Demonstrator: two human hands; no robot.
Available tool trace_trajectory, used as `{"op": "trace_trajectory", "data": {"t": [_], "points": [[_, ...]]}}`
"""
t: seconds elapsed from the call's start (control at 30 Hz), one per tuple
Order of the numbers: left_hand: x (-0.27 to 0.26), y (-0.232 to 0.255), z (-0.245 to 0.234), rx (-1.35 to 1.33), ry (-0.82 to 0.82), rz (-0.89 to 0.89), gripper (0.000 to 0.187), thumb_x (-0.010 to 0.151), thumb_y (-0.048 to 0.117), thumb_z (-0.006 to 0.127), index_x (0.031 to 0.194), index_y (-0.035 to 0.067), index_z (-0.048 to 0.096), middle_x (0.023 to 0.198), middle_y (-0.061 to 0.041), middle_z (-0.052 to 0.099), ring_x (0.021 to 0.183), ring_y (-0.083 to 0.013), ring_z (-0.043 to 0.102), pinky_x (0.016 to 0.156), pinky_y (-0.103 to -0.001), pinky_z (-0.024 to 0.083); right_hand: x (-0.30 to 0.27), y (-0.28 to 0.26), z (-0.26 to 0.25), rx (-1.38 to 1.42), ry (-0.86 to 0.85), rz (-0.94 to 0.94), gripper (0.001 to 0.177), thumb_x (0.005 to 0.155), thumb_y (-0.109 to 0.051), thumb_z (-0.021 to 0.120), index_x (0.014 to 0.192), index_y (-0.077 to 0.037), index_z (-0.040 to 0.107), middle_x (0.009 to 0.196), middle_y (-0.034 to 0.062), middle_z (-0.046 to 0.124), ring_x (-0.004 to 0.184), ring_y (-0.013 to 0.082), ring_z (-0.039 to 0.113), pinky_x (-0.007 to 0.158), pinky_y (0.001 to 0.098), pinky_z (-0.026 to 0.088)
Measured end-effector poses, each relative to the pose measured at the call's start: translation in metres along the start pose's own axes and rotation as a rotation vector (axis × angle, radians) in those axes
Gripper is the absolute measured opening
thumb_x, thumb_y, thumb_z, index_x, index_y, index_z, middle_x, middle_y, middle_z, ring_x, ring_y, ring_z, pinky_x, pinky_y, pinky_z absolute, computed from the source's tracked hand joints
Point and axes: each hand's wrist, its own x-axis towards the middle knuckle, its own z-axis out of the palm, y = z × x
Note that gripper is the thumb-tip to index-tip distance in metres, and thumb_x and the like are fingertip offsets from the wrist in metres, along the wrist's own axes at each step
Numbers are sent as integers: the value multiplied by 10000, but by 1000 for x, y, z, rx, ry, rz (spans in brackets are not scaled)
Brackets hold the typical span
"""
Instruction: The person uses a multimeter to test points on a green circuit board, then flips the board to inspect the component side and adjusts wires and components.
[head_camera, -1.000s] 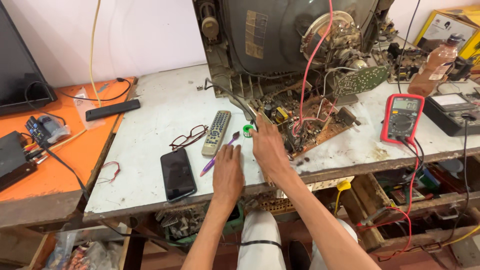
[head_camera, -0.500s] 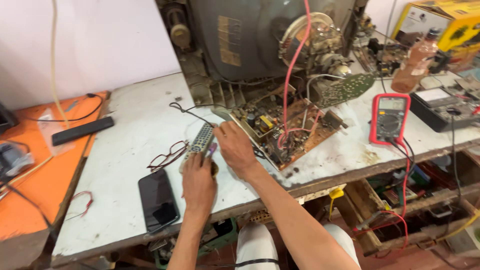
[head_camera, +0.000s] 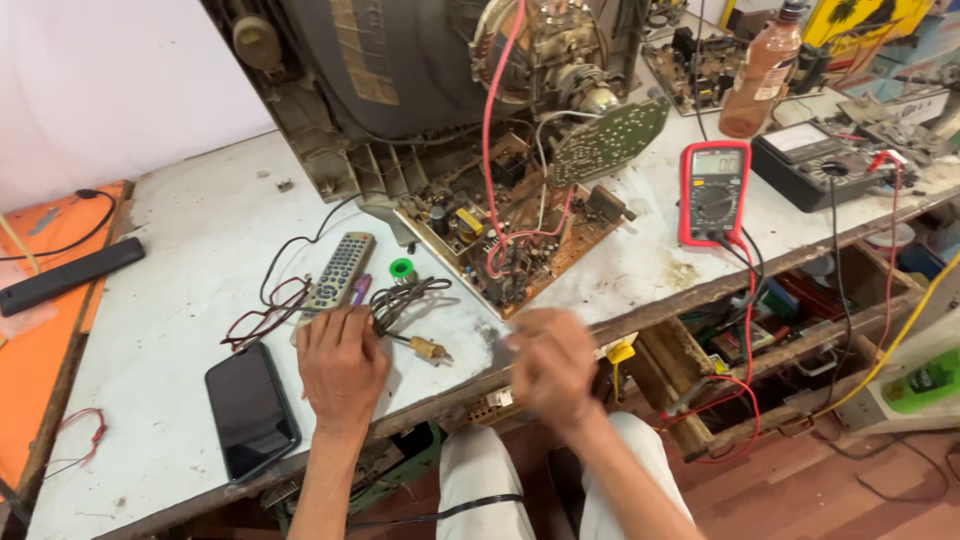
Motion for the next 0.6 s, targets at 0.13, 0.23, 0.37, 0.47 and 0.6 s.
{"op": "trace_trajectory", "data": {"t": [0.13,0.23,0.37,0.47,0.6], "points": [[21,23,14,-89,132,113,180,883,44,663,1062,33,682,1005,-111,700,989,-304,627,887,-440,452,26,64,-25,-287,-8,151,186,845,94,607,989,-10,658,978,123,684,881,282,635,763,384,505],[46,34,33,-204,149,91,175,909,46,677,1081,15,676,1010,-124,695,962,-316,620,849,-432,444,43,98,-25,-315,-121,174,269,922,-34,690,1183,6,638,1031,134,664,947,298,619,817,406,513],[62,31,53,-301,208,68,99,944,59,692,1029,13,672,957,-124,677,917,-312,618,841,-418,463,49,116,-18,-192,-352,456,495,873,-157,776,1322,-3,635,888,154,636,817,285,609,721,420,511],[55,25,62,-341,239,56,82,962,112,702,948,35,675,917,-91,689,880,-274,627,831,-400,493,46,129,-8,-238,-437,416,513,856,-188,792,1276,45,611,912,170,669,708,269,629,603,412,510],[50,27,54,-362,25,157,275,887,325,795,847,65,712,816,-72,695,768,-218,635,677,-362,485,42,144,3,-240,-420,580,345,921,-236,779,1129,4,644,752,132,659,540,243,598,502,412,457]]}}
